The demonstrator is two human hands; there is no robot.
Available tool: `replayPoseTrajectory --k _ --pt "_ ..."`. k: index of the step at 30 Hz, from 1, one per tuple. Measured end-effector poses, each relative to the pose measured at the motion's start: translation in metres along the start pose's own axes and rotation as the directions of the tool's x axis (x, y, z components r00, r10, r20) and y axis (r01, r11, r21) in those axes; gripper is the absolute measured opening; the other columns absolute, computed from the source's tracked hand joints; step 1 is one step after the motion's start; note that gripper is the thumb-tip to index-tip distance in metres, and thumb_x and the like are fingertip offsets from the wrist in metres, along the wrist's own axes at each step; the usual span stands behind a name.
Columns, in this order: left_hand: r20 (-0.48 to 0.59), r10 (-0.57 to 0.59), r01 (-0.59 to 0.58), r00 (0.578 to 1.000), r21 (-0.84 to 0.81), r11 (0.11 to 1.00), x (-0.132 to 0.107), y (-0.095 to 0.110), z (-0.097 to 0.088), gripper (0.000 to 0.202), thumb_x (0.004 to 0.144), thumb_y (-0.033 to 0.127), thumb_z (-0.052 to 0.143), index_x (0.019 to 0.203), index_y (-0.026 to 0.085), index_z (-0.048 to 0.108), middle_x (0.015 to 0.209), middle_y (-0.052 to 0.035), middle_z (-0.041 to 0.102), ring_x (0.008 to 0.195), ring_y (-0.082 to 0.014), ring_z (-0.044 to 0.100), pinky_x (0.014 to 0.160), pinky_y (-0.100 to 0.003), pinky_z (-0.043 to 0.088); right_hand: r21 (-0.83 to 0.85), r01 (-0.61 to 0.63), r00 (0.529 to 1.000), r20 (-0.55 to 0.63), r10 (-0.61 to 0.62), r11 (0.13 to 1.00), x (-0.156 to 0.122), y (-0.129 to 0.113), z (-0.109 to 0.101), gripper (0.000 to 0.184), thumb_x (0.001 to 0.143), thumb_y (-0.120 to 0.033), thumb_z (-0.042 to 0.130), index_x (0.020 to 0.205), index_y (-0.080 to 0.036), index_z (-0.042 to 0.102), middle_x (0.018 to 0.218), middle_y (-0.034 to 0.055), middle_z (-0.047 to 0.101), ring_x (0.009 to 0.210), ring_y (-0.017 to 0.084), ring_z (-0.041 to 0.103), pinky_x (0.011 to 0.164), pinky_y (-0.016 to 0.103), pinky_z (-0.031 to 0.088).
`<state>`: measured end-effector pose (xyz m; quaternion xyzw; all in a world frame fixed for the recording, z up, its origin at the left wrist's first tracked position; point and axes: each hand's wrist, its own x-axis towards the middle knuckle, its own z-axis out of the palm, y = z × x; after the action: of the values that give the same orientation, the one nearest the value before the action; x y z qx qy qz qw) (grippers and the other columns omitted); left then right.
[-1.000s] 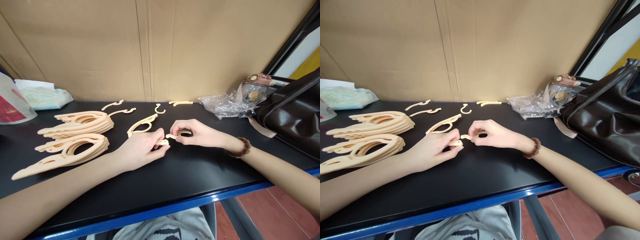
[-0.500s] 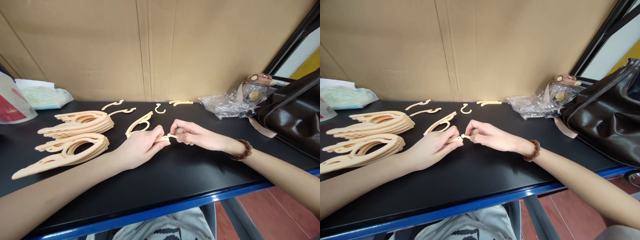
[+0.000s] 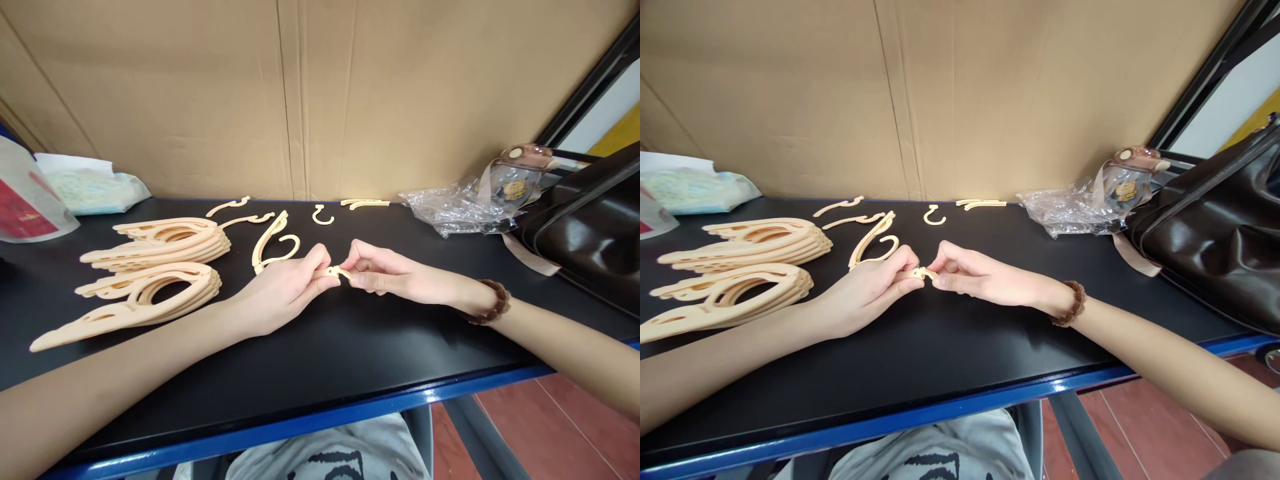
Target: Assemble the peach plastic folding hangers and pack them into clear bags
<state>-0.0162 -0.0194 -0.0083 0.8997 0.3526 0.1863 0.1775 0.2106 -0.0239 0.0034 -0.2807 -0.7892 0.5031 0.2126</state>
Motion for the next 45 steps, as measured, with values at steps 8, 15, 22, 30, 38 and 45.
replayPoseTrajectory --k 8,15,22,30,38,45 --pt "0.059 0.001 -0.004 0.998 0.052 0.999 0.0 -0.001 0.001 0.028 0.098 0.047 0.032 0.084 0.023 0.034 0.063 0.0067 0.048 0.055 -0.0139 0.049 0.053 -0.024 0.032 -0.073 0.015 0.998 0.067 -0.01 0.997 0.0 0.004 -0.007 0.019 0.093 -0.036 0.054 0.098 -0.018 0.048 0.088 0.0 0.051 0.078 0.01 0.045 0.072 0.026 0.039" --pt "0.099 0.024 -0.035 0.995 0.106 0.994 0.001 0.002 0.003 0.029 0.098 0.049 0.032 0.084 0.023 0.035 0.065 0.0052 0.053 0.058 -0.0162 0.054 0.055 -0.026 0.034 -0.16 0.012 0.996 0.085 0.002 0.987 0.0 0.006 -0.005 0.023 0.091 -0.039 0.056 0.095 -0.018 0.051 0.084 -0.0007 0.053 0.07 0.009 0.044 0.064 0.023 0.038" --pt "0.057 0.014 -0.025 0.998 0.184 0.983 0.0 0.005 0.006 0.026 0.097 0.044 0.04 0.083 0.023 0.038 0.068 0.0045 0.056 0.063 -0.0164 0.057 0.056 -0.025 0.033 -0.356 -0.029 0.997 0.055 0.052 0.934 -0.001 0.003 -0.003 0.02 0.091 -0.037 0.056 0.096 -0.017 0.054 0.065 -0.0063 0.044 0.056 0.007 0.034 0.05 0.02 0.03" --pt "0.074 -0.012 0.0 0.997 0.166 0.986 -0.001 0.008 0.007 0.027 0.096 0.044 0.043 0.081 0.023 0.037 0.069 0.0044 0.057 0.064 -0.0168 0.057 0.056 -0.025 0.034 -0.242 -0.082 0.994 0.048 0.096 0.967 0.0 0.003 0.0 0.02 0.089 -0.035 0.059 0.092 -0.015 0.056 0.071 -0.0038 0.05 0.058 0.006 0.038 0.05 0.019 0.032" --pt "0.066 -0.017 0.009 0.998 0.127 0.992 -0.001 0.009 0.007 0.03 0.096 0.047 0.042 0.079 0.023 0.038 0.068 0.004 0.057 0.063 -0.0167 0.057 0.054 -0.025 0.033 -0.098 -0.12 0.991 0.054 0.126 0.988 0.001 0.004 0.001 0.025 0.085 -0.037 0.064 0.09 -0.014 0.057 0.074 -0.0025 0.054 0.059 0.006 0.041 0.05 0.019 0.034" --pt "0.049 0.035 -0.041 0.998 0.141 0.989 0.001 0.007 0.007 0.028 0.096 0.044 0.043 0.079 0.022 0.041 0.066 0.0049 0.055 0.061 -0.0152 0.055 0.054 -0.025 0.033 -0.356 -0.052 0.999 -0.013 0.05 0.933 0.004 0.003 0.002 0.028 0.082 -0.044 0.066 0.082 -0.017 0.058 0.06 -0.0072 0.044 0.053 0.006 0.035 0.05 0.021 0.029"
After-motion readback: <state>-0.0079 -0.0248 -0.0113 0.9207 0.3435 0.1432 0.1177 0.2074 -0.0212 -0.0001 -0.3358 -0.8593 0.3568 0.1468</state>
